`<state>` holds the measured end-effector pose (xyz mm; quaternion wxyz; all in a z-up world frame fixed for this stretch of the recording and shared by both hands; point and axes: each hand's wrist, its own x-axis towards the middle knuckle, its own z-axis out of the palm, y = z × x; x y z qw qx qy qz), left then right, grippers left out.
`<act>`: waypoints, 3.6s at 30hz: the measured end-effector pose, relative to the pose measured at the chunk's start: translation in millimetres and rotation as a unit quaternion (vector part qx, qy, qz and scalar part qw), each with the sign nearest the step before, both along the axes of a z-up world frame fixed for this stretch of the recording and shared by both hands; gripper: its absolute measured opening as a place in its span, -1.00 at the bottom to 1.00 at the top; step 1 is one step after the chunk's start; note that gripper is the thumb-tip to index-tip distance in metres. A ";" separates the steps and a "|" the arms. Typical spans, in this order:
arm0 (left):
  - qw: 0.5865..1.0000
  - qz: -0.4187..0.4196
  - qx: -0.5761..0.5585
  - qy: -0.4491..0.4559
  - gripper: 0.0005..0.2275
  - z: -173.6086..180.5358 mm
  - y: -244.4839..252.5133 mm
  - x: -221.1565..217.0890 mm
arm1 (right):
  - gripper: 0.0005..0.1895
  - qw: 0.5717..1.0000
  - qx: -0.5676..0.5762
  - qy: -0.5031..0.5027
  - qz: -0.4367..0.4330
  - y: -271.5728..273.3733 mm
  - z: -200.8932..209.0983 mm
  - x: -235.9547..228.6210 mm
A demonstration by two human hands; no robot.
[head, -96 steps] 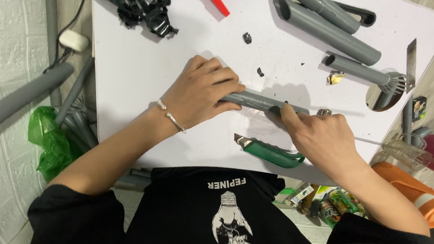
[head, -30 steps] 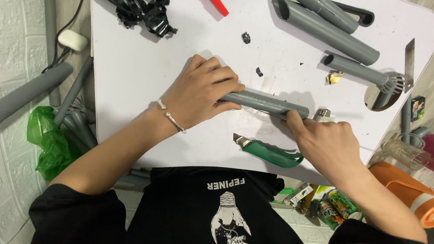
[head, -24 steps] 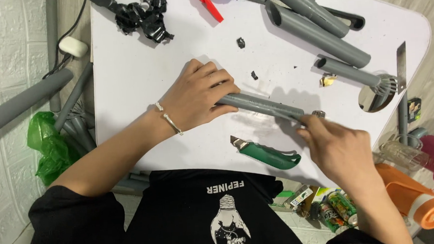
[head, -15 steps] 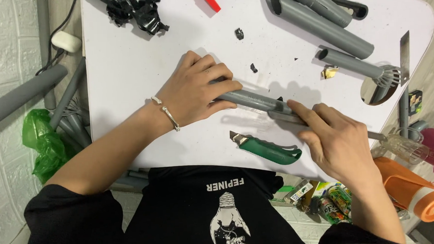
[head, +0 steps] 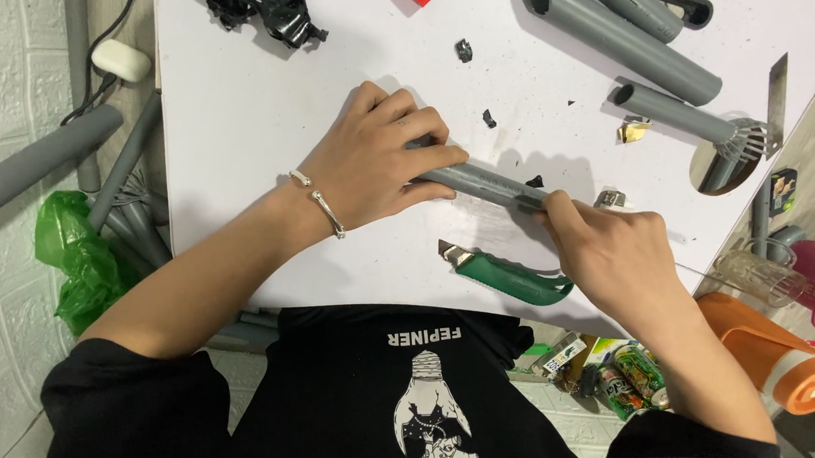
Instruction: Cutting and heating PVC pipes to prepare them for assembly
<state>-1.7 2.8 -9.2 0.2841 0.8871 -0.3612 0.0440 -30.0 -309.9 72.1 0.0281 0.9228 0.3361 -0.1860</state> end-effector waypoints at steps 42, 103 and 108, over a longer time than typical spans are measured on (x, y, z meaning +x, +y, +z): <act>0.977 -0.036 -0.192 0.082 -0.84 79.7 -37.8 -23.3 | -0.75 0.958 0.224 0.170 -0.062 12.9 48.2 -17.9; 0.885 -0.039 -0.284 0.366 -0.61 99.4 -66.7 -42.3 | -0.47 0.536 0.749 0.188 -0.341 -13.5 105.9 43.3; 0.787 -0.067 -0.333 0.515 -0.70 125.8 -78.9 -47.8 | -0.58 0.364 0.833 0.106 -0.403 -30.7 82.4 55.0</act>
